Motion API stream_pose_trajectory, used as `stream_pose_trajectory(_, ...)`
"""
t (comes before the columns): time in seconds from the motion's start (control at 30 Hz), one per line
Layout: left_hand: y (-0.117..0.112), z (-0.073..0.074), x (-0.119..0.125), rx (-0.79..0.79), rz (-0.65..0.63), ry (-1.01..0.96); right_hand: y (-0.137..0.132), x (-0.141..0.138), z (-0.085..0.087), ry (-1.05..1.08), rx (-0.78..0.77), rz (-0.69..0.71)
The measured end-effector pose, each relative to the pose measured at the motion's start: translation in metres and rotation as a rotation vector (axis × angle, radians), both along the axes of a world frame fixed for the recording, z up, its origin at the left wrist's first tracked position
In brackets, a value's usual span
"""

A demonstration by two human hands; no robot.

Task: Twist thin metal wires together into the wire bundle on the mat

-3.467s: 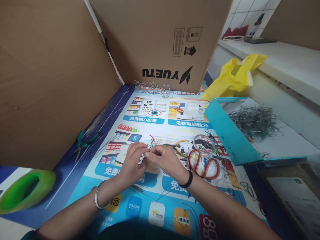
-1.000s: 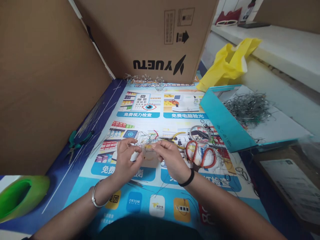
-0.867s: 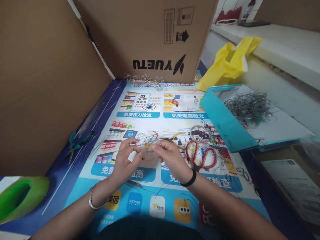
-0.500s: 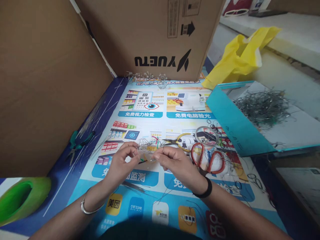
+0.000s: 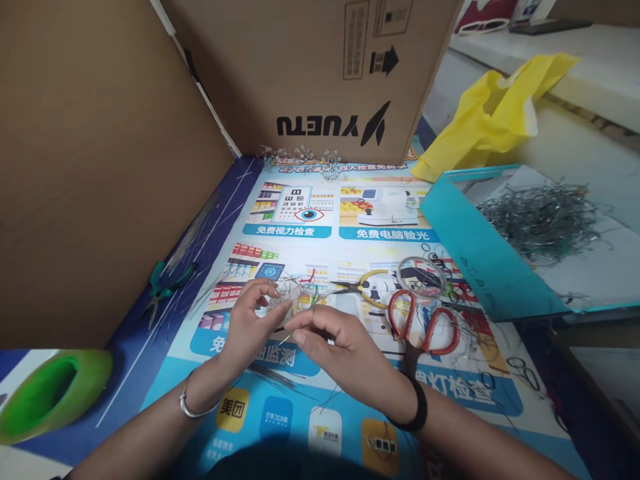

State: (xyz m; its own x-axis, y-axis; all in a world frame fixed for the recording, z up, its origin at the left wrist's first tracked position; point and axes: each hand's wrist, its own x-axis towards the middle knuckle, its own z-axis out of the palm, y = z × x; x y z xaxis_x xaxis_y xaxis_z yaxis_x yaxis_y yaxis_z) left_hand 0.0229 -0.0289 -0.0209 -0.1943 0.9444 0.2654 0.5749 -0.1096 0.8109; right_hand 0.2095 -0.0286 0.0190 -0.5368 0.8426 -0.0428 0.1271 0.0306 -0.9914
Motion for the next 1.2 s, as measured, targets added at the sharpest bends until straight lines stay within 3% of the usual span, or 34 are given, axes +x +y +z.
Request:
stream_pose_trajectory(0.43, 0.002, -0.005, -0.004, 0.044, -0.021, 0.045, 0.006, 0.005, 0.001, -0.005, -0.013, -0.053)
stream_pose_trajectory(0.93, -0.004, -0.004, -0.011, -0.107, -0.029, -0.183, 0.014, 0.016, -0.012, -0.037, 0.019, -0.135)
stream_pose_trajectory(1.2, -0.004, -0.004, -0.012, -0.119, -0.073, -0.314, 0.018, 0.02, -0.029, 0.079, 0.093, -0.27)
